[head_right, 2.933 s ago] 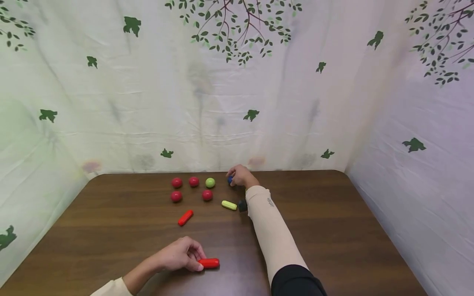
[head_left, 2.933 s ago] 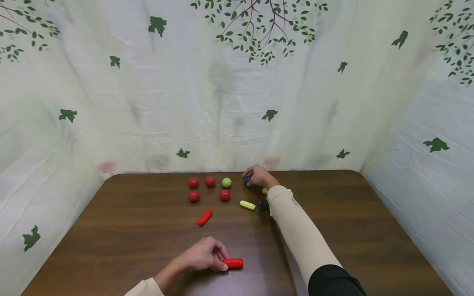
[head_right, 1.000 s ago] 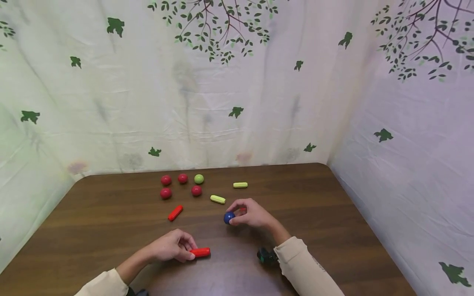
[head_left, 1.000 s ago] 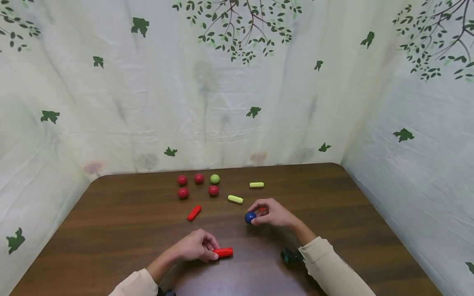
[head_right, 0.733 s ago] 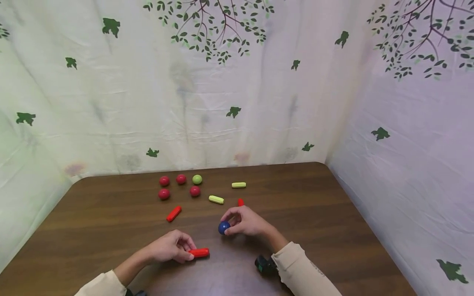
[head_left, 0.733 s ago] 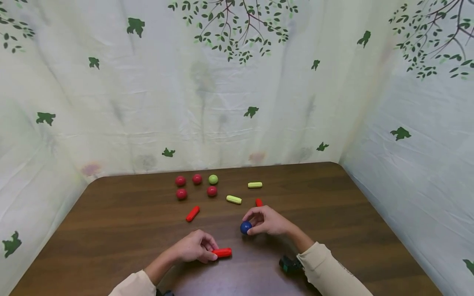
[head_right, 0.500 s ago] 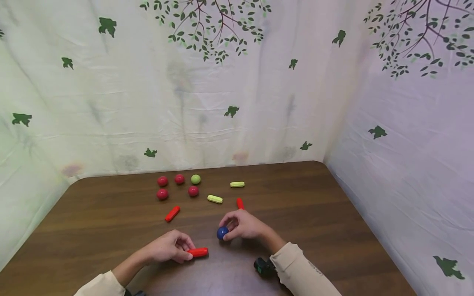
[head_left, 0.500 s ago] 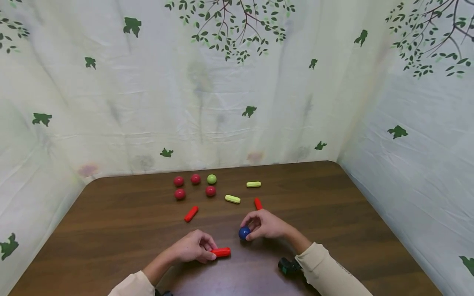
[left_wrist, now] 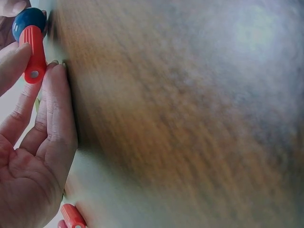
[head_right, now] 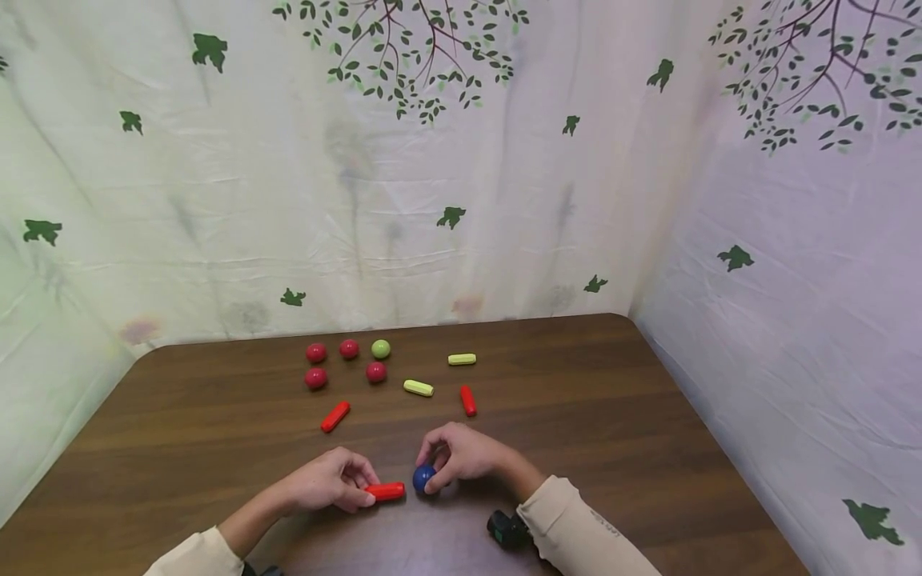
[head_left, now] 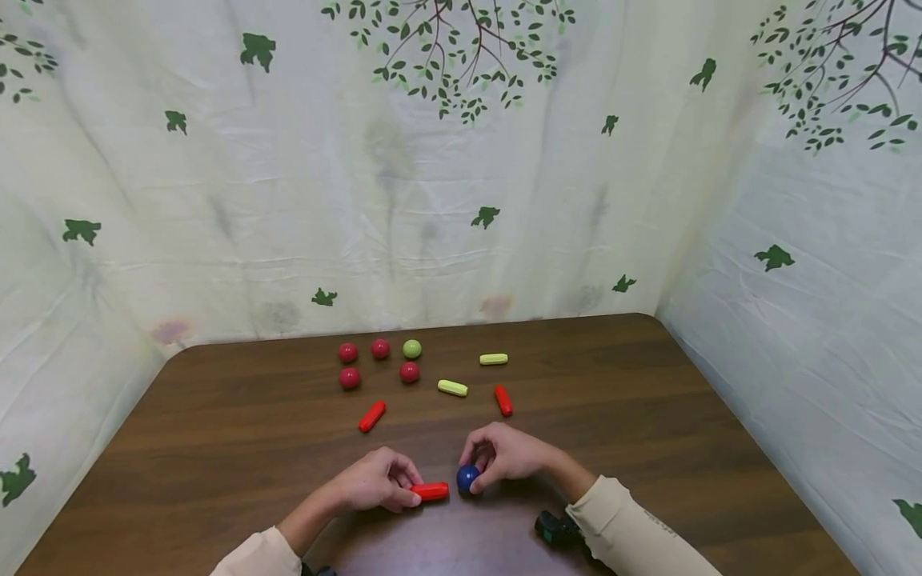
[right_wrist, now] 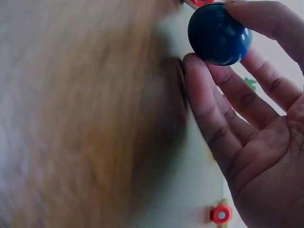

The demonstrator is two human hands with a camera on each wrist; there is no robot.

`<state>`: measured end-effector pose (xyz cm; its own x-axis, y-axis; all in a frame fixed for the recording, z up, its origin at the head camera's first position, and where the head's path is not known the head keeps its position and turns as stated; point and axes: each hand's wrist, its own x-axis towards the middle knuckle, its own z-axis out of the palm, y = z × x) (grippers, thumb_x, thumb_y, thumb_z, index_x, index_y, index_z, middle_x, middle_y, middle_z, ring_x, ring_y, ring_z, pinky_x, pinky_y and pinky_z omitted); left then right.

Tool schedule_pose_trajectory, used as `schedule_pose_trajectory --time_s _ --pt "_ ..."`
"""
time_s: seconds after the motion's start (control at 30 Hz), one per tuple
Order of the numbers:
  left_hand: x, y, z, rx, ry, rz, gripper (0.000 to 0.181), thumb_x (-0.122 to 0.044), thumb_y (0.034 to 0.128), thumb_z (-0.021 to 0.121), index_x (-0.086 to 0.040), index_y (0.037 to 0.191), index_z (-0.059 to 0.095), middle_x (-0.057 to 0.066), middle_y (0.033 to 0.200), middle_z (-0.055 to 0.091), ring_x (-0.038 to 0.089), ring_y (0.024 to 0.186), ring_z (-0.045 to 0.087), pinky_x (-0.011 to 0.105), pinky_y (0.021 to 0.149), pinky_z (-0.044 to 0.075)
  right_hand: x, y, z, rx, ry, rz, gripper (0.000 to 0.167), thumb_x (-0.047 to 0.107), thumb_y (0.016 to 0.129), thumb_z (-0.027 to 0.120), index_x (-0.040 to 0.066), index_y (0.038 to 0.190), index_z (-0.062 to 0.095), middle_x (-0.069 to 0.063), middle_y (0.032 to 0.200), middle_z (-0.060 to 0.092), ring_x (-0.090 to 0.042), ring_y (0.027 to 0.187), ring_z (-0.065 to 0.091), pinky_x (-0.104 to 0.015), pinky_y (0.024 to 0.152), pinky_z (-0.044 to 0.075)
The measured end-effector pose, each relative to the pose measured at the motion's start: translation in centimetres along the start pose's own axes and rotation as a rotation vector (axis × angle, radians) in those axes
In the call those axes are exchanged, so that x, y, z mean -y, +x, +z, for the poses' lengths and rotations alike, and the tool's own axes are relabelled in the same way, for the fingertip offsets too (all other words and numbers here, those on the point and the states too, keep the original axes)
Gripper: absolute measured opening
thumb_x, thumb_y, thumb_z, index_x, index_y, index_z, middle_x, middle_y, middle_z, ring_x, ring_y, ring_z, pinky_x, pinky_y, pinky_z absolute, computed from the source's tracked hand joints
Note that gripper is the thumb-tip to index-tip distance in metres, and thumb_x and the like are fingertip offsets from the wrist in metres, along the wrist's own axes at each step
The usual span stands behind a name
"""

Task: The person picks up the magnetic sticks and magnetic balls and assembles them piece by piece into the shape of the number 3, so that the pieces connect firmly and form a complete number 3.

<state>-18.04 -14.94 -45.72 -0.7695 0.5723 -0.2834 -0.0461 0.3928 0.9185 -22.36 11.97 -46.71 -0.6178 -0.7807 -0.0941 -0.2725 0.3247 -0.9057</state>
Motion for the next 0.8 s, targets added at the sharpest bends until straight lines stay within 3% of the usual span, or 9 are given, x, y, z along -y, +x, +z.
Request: schedule_pose_trajectory --time_s 0.8 --pt "0.06 -0.08 0.11 0.003 -0.010 0.021 0.010 0.001 0.0829 0.075 0.003 0.090 0.068 0.003 0.074 0.063 0.013 0.065 0.061 0.033 0.062 0.057 0.43 0.55 1.02 0.012 -0.076 -0.032 0.022 0.001 0.076 0.082 0.005 0.092 0.069 0.007 0.077 0.061 -0.006 0.071 0.057 -0.019 0.063 0.047"
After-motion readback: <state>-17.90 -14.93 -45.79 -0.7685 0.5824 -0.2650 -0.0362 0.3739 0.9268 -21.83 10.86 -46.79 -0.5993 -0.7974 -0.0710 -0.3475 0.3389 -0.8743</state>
